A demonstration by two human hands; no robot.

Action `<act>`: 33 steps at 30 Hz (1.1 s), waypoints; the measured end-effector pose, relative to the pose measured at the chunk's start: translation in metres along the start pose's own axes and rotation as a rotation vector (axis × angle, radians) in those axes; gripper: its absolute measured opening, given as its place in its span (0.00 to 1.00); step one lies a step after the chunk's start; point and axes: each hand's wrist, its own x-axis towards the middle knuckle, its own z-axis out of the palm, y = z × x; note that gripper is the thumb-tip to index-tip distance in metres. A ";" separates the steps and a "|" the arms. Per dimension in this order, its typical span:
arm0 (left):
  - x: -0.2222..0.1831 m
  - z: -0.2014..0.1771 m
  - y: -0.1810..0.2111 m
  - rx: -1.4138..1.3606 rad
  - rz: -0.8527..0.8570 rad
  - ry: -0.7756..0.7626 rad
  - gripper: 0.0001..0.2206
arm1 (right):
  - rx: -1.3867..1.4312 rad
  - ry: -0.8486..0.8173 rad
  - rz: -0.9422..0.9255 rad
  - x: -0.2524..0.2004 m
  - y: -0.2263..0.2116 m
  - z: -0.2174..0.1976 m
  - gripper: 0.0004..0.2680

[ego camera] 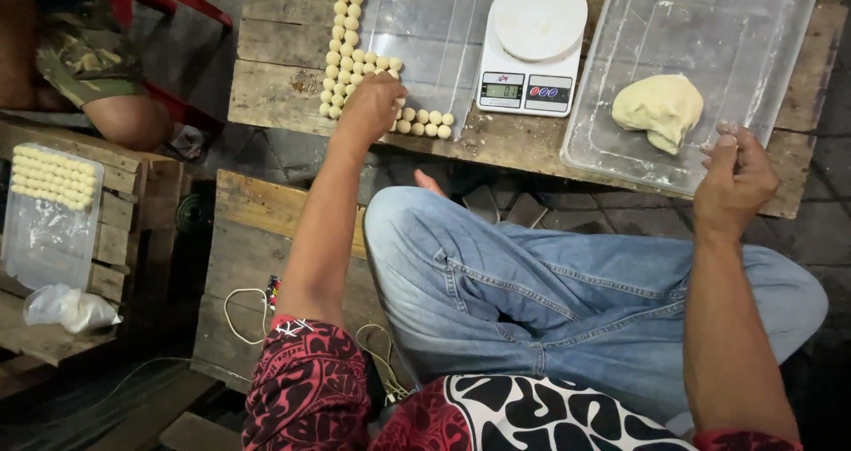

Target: The person portions a large mass of dough into small balls, weighs each one on a digital scale, and places the finished balls into a clear plastic tray. The process is repeated continuously throughout the clip.

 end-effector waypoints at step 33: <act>0.041 -0.002 0.205 0.136 0.280 -0.026 0.17 | -0.263 -0.047 -0.131 -0.002 -0.001 0.008 0.18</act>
